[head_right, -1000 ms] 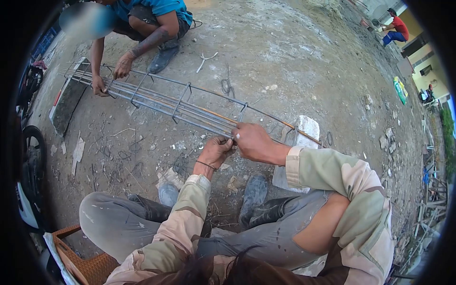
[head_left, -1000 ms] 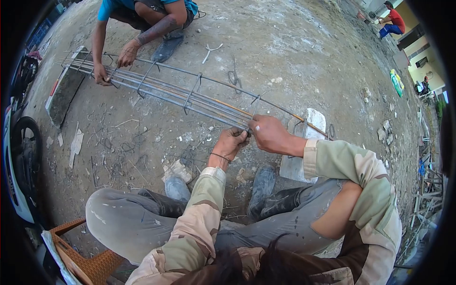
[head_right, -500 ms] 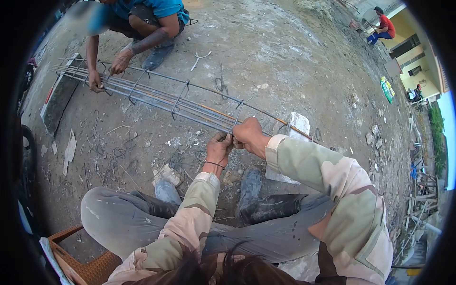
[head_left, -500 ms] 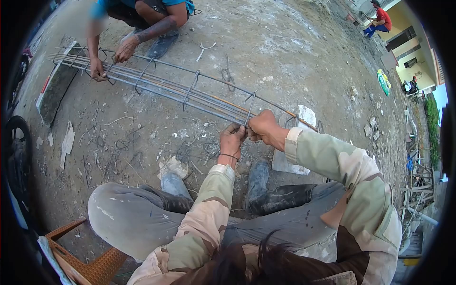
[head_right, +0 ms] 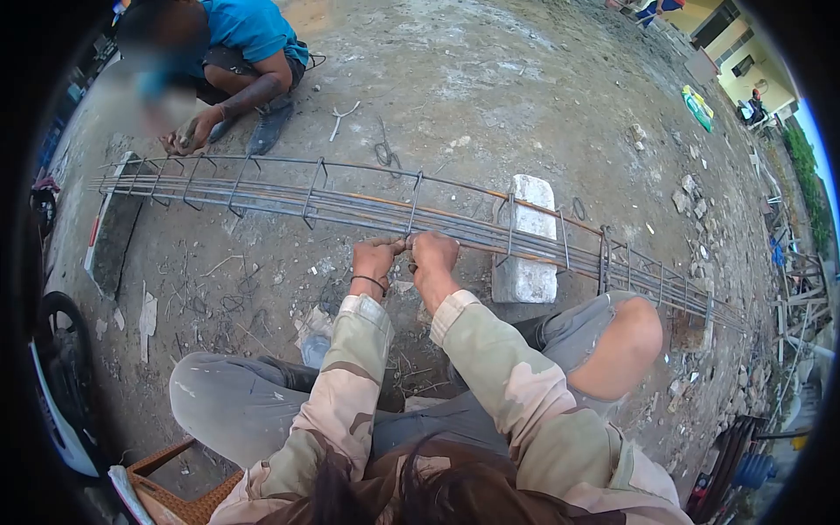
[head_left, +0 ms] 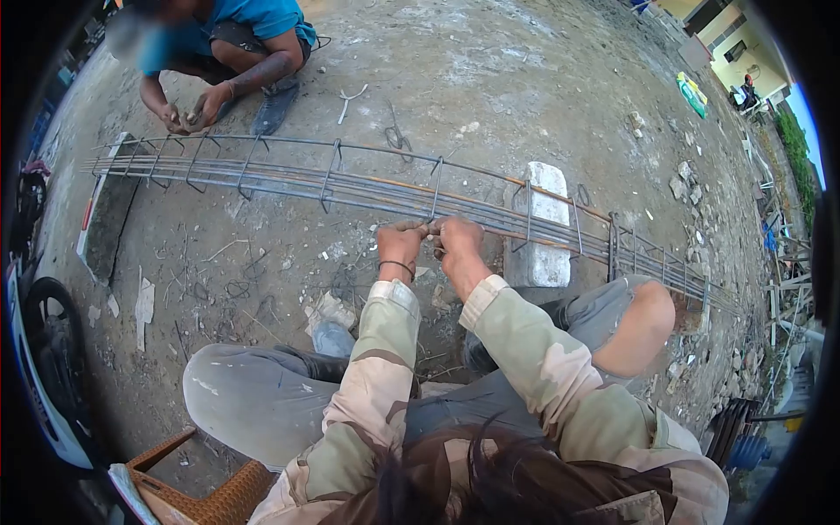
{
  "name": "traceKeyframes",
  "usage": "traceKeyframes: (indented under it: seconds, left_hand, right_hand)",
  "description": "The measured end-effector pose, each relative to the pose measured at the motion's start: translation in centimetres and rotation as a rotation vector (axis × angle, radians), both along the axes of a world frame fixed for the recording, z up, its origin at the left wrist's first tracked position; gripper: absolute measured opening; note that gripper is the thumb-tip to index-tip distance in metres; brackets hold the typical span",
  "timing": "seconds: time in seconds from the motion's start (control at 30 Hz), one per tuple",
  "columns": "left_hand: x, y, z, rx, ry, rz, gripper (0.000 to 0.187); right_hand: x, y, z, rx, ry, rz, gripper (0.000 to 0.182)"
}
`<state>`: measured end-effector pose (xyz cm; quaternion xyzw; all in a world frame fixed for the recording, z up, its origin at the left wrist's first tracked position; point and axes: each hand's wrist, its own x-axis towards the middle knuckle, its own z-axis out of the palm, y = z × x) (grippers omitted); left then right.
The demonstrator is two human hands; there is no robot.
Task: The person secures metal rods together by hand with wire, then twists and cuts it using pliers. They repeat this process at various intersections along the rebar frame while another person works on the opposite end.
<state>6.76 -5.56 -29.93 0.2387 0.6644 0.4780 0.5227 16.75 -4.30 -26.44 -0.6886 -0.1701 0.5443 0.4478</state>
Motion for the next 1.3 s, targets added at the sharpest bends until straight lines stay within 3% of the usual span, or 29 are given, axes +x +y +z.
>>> traceKeyframes:
  seconds: [0.07, 0.13, 0.2, 0.23, 0.3, 0.33, 0.4, 0.53, 0.63, 0.7, 0.8, 0.93, 1.0, 1.3]
  left_hand:
    - [-1.1, 0.9, 1.2, 0.001, -0.011, -0.159, 0.022]
    - [-1.4, 1.9, 0.4, 0.003, 0.018, -0.194, 0.018]
    - [-1.3, 2.5, 0.5, 0.081, 0.033, -0.228, 0.012]
    - [-1.5, 2.7, 1.6, 0.075, 0.046, -0.240, 0.012]
    - [-2.1, 3.8, 3.7, -0.144, 0.223, -0.497, 0.008]
    - [-2.1, 4.2, 4.1, -0.149, 0.238, -0.504, 0.008]
    - [-2.0, 4.9, 4.7, -0.216, 0.182, -0.516, 0.007]
    - [-2.2, 5.5, 4.1, -0.218, 0.128, -0.559, 0.009]
    - [-2.2, 5.8, 2.9, -0.128, 0.307, -0.576, 0.013]
    - [-1.9, 6.2, 3.0, 0.014, 0.732, -0.691, 0.017]
    - [-1.3, 6.6, 5.6, -0.112, 0.732, -0.763, 0.030]
    - [-2.0, 6.7, 5.1, -0.091, 0.601, -0.713, 0.031]
    - [-2.1, 6.3, 5.9, -0.112, 0.609, -0.736, 0.031]
    - [-2.5, 5.8, 1.0, 0.038, 0.620, -0.613, 0.031]
  right_hand:
    - [0.1, 0.0, -1.0, 0.017, -0.106, -0.003, 0.008]
    - [-0.1, -0.9, -0.4, 0.021, -0.207, -0.008, 0.008]
    - [-0.2, -1.9, 0.1, 0.113, -0.502, 0.111, 0.010]
    - [-0.3, -2.5, -0.2, 0.107, -0.488, 0.100, 0.010]
    - [-0.8, -2.9, -0.9, 0.206, -0.705, 0.129, 0.011]
    - [-1.1, -3.1, -1.4, 0.202, -0.691, 0.121, 0.011]
    - [-1.5, -3.1, -1.9, 0.439, -0.853, 0.081, 0.010]
    - [-2.9, -3.5, -1.6, 0.497, -0.931, 0.038, 0.014]
    - [-3.4, -3.7, -1.8, 0.432, -0.924, 0.018, 0.012]
    - [-3.4, -3.6, -2.3, 0.450, -0.900, 0.052, 0.015]
    - [-3.7, -4.0, -2.1, 0.410, -0.860, 0.070, 0.014]
    - [-3.7, -3.6, -1.9, 0.439, -0.850, 0.034, 0.010]
    - [-3.6, -3.6, -2.0, 0.521, -0.968, 0.042, 0.009]
    - [-2.1, -3.4, -1.5, 0.636, -1.203, 0.335, 0.010]
